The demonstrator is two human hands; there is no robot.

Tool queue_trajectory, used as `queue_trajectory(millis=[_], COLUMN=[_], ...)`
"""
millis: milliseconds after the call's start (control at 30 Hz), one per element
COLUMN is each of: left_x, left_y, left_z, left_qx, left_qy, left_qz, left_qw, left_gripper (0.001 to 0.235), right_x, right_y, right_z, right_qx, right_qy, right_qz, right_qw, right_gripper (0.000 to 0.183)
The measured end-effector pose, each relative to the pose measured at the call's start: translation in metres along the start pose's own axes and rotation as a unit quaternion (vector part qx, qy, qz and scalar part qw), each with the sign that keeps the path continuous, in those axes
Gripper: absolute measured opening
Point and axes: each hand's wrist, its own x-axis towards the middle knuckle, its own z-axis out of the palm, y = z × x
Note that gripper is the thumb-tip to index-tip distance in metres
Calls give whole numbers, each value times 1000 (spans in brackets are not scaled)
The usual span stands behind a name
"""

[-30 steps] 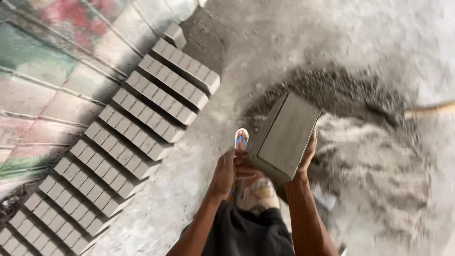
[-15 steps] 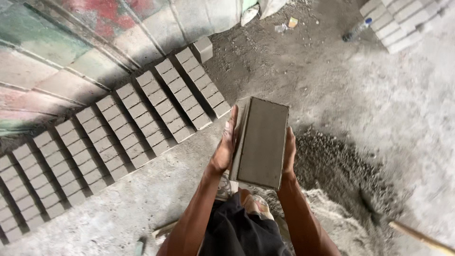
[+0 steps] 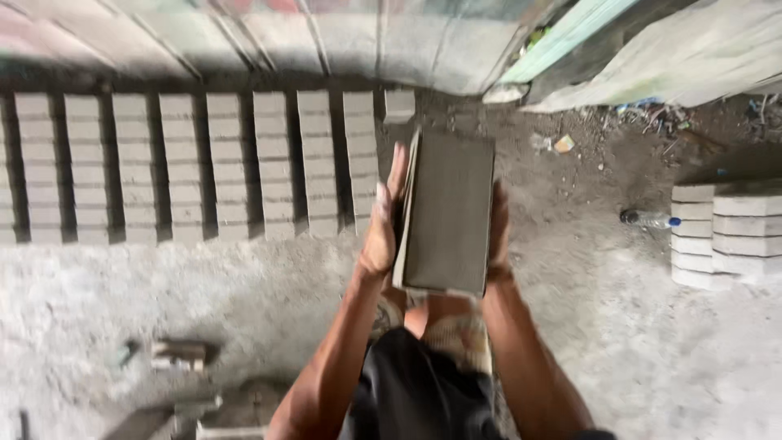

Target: The person scoops wet concrete into a rectangular metal mold, levels the surface with a straight edge, and compacts the mixture by repeatedly striking the mold with a hammer. After removing the excess material, the person lifts the mold, flips it to release the formed brick, and stacks it with others.

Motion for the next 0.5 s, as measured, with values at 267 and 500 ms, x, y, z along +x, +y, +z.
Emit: queue_trajectory(millis=[267,500], left_x=[81,170], left_y=[1,-235], left_z=[37,-9], left_qx=[40,47], left_qy=[100,148], left_qz=[11,-108], left_qw=[994,982], left_gripper=[63,59], right_x=[101,301], right_y=[-46,84], right_z=[-51,-149], right_qx=[92,71], right_qy=[-141,-59], right_qz=[96,196], right_qw=[981,976], right_gripper=[54,55])
